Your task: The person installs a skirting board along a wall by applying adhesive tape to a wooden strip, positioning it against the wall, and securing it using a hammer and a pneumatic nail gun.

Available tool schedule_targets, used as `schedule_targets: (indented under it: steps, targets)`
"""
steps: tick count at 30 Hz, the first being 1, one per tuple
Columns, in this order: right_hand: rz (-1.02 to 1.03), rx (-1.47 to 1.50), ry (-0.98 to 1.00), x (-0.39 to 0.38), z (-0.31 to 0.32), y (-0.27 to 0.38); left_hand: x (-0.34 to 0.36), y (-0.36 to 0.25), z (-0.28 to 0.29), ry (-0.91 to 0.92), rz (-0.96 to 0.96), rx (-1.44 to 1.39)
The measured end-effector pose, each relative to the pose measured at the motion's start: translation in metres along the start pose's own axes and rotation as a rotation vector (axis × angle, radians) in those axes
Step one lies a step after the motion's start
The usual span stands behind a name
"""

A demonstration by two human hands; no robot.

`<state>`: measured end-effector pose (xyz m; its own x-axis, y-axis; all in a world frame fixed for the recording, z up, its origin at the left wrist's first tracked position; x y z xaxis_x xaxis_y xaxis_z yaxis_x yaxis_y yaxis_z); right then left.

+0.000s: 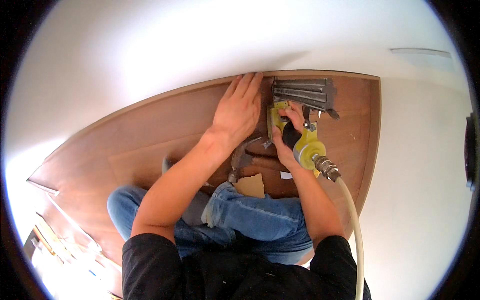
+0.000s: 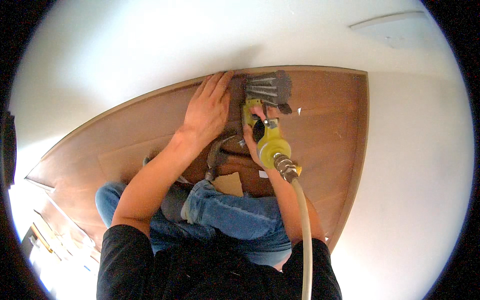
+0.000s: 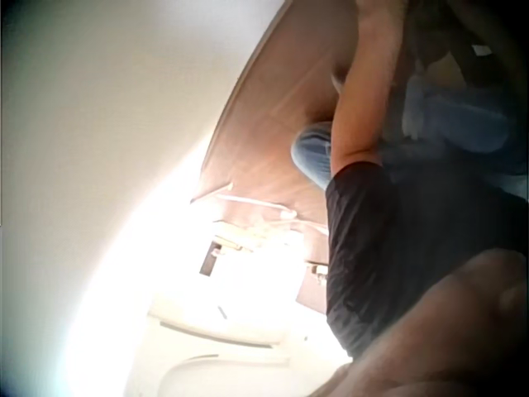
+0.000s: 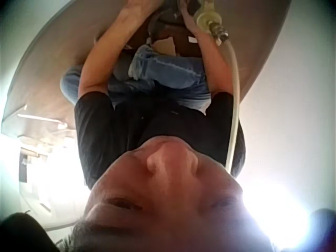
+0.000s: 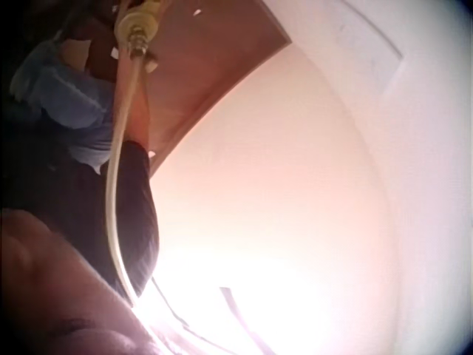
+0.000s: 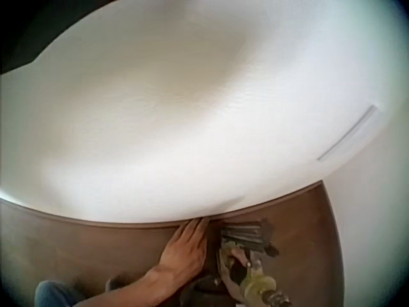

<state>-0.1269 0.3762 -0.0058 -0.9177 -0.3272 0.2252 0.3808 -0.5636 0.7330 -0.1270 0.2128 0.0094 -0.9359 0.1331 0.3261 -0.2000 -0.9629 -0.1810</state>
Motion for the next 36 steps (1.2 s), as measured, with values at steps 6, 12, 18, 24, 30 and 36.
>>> schedule_targets:
  steps: [6, 12, 18, 24, 30, 36]
  targets:
    - [0.075, 0.054, -0.036, 0.003, -0.001, 0.004, -0.002, -0.001, -0.002, -0.038, 0.0, -0.022]
    - [0.087, -0.045, -0.02, -0.003, -0.006, -0.002, -0.005, -0.002, -0.005, -0.041, 0.014, -0.012]
    - [0.036, -0.08, -0.088, 0.001, 0.003, -0.003, 0.004, -0.016, -0.012, -0.062, -0.029, 0.003]
    - [-0.084, 0.152, -0.075, -0.012, 0.067, 0.021, -0.003, -0.019, -0.006, 0.169, 0.009, 0.15]
    - [-0.218, 0.107, -0.178, -0.096, 0.186, 0.018, 0.037, -0.037, 0.004, 0.059, -0.026, 0.006]
    - [-0.233, 0.172, -0.59, -0.171, 0.209, -0.021, 0.11, -0.111, -0.034, 0.119, -0.186, 0.002]
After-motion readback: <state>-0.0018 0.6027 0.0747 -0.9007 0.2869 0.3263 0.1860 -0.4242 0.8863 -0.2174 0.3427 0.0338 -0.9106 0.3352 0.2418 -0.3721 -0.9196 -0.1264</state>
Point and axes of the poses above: each hand's wrist, its own x-axis towards the middle knuckle, its own z-axis out of the back of the hand, y = z × x, the point moved 8 cm from there along x, towards the middle knuckle, and after that the axes turned 10 degrees about -y, right-handed, at the moved point
